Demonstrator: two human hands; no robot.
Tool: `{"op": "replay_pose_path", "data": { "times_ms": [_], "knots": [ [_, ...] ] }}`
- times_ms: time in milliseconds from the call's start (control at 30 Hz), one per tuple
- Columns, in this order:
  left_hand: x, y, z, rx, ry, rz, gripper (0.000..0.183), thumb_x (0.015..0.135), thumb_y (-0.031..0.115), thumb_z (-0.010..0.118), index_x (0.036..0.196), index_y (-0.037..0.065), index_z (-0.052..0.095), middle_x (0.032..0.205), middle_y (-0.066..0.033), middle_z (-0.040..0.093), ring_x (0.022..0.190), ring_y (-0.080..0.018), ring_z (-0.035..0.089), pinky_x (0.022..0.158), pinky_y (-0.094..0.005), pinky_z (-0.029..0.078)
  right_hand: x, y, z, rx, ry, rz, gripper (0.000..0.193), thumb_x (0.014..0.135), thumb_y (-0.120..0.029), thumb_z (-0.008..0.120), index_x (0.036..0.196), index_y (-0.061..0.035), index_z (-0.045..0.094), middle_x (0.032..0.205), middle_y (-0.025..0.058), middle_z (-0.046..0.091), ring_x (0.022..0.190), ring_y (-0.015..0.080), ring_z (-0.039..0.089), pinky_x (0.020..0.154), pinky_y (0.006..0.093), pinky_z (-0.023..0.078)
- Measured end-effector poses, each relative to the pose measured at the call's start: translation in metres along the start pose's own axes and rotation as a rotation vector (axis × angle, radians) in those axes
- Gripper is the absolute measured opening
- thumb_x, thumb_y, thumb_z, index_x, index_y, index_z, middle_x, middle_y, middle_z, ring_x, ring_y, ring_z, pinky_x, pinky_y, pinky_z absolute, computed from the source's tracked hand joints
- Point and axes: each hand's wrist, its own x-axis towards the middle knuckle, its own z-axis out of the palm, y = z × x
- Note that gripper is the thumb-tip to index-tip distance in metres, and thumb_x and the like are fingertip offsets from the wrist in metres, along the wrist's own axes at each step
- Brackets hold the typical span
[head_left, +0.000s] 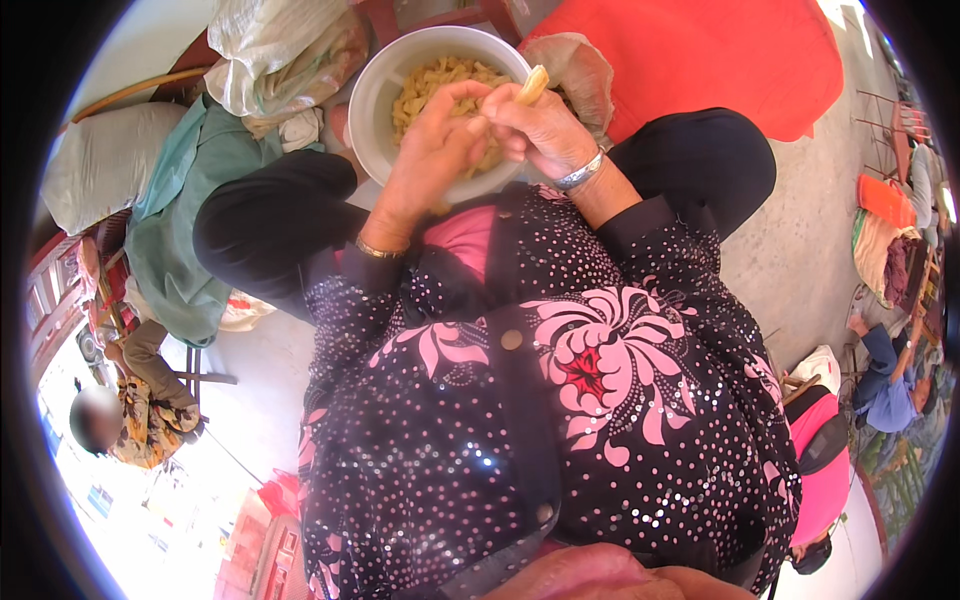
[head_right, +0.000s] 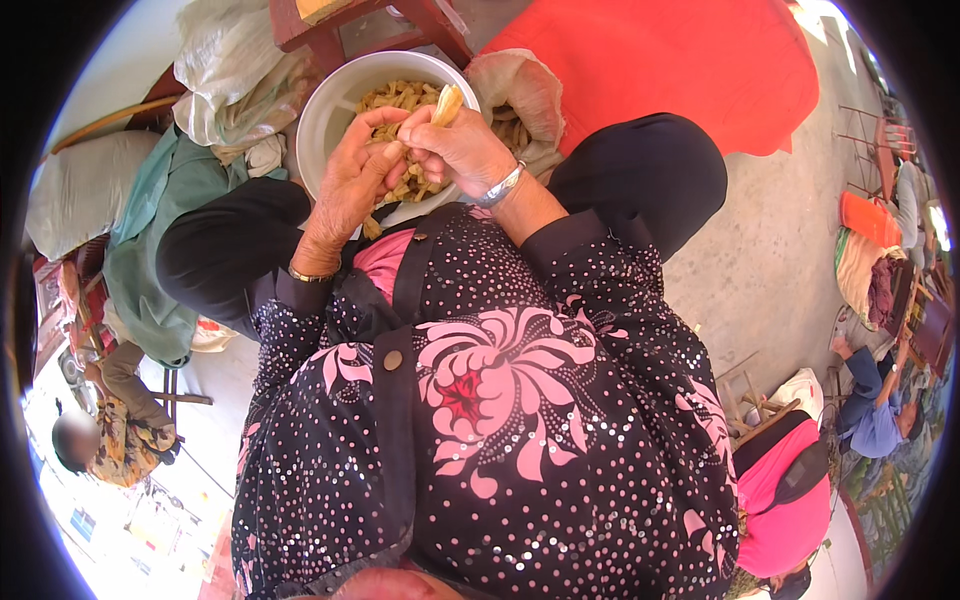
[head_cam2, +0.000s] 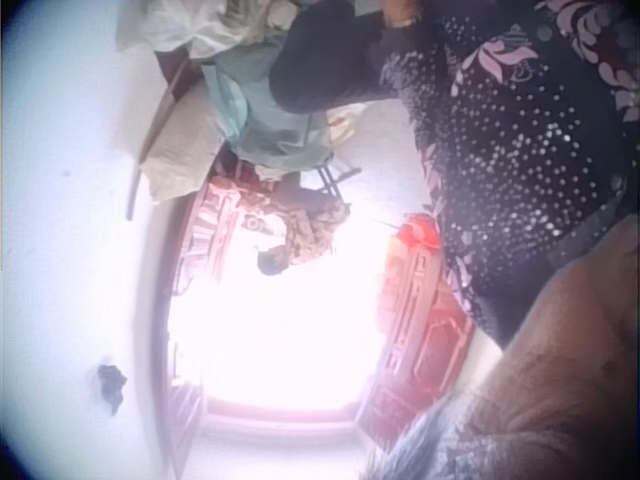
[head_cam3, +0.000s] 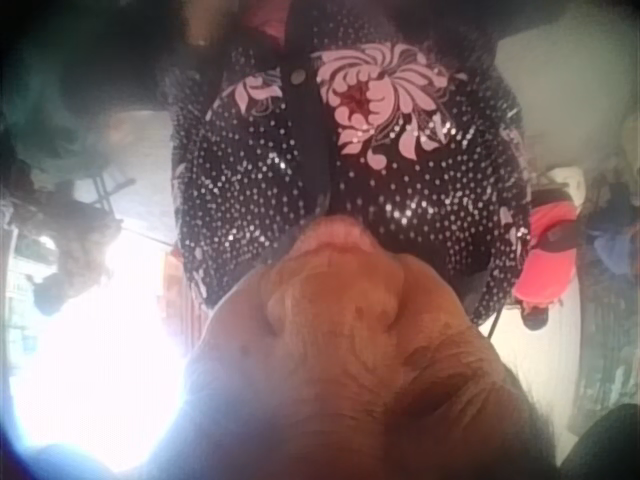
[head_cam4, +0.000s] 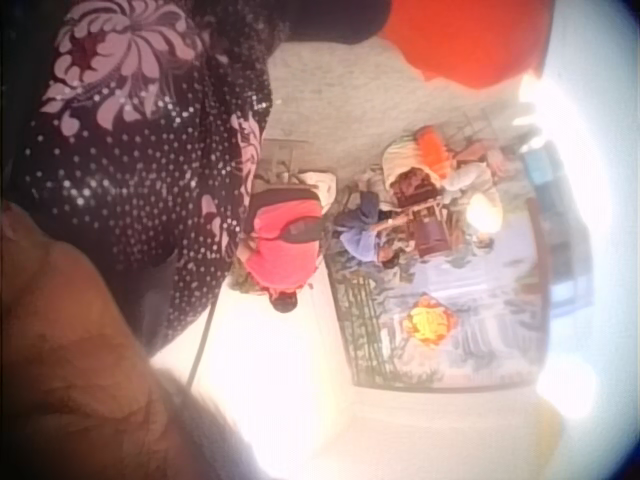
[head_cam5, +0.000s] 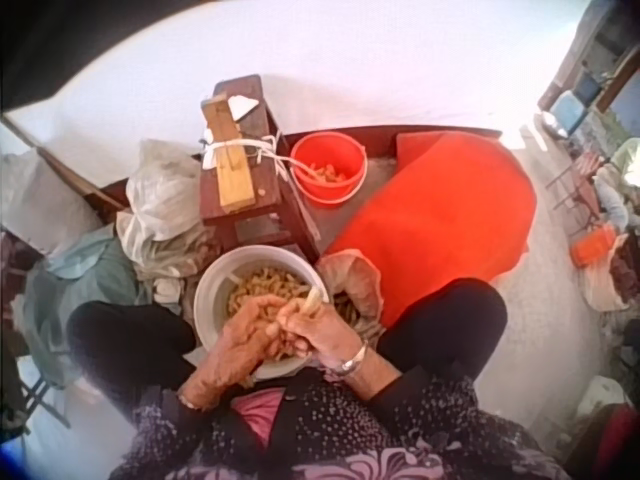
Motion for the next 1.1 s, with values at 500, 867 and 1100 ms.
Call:
{"op": "replay_pose_path", "data": {
  "times_ms": [500, 867, 1100],
  "knots": [
    [0.0, -0.005, 0.005, -0.033, 0.092, 0.088, 0.015, 0.091, 0.006, 0.052, 0.104, 0.0, 0.054, 0.068, 0.0028, 0.051, 0.059, -0.0033, 0.043, 0.054, -0.0173, 0.036, -0.012, -0.022, -0.001, 0.036, 0.153, -0.097, 0.009, 0.081, -0.01, 0.063, 0.085, -0.0021, 0.061, 0.065, 0.0002, 0.051, 0.047, 0.0047, 0.04, 0.041, 0.02, 0.032],
    [0.015, 0.027, -0.015, 0.107, 0.138, 0.159, 0.009, 0.093, 0.01, 0.052, 0.099, 0.004, 0.047, 0.066, 0.0024, 0.049, 0.058, -0.0031, 0.041, 0.051, -0.0168, 0.032, 0.002, -0.055, 0.018, -0.189, 0.081, -0.173, 0.014, 0.087, -0.017, 0.062, 0.089, -0.0032, 0.062, 0.068, 0.0009, 0.056, 0.052, 0.0076, 0.048, 0.046, 0.0229, 0.043],
    [0.034, 0.104, -0.041, 0.176, 0.097, 0.19, 0.011, 0.089, 0.012, 0.053, 0.092, 0.004, 0.047, 0.069, 0.0004, 0.053, 0.062, -0.0054, 0.049, 0.056, -0.0205, 0.04, 0.03, -0.114, 0.044, -0.474, -0.013, -0.307, 0.013, 0.088, -0.018, 0.062, 0.088, -0.0053, 0.06, 0.072, -0.0003, 0.058, 0.056, 0.0056, 0.051, 0.049, 0.0191, 0.044]
  ]
}}
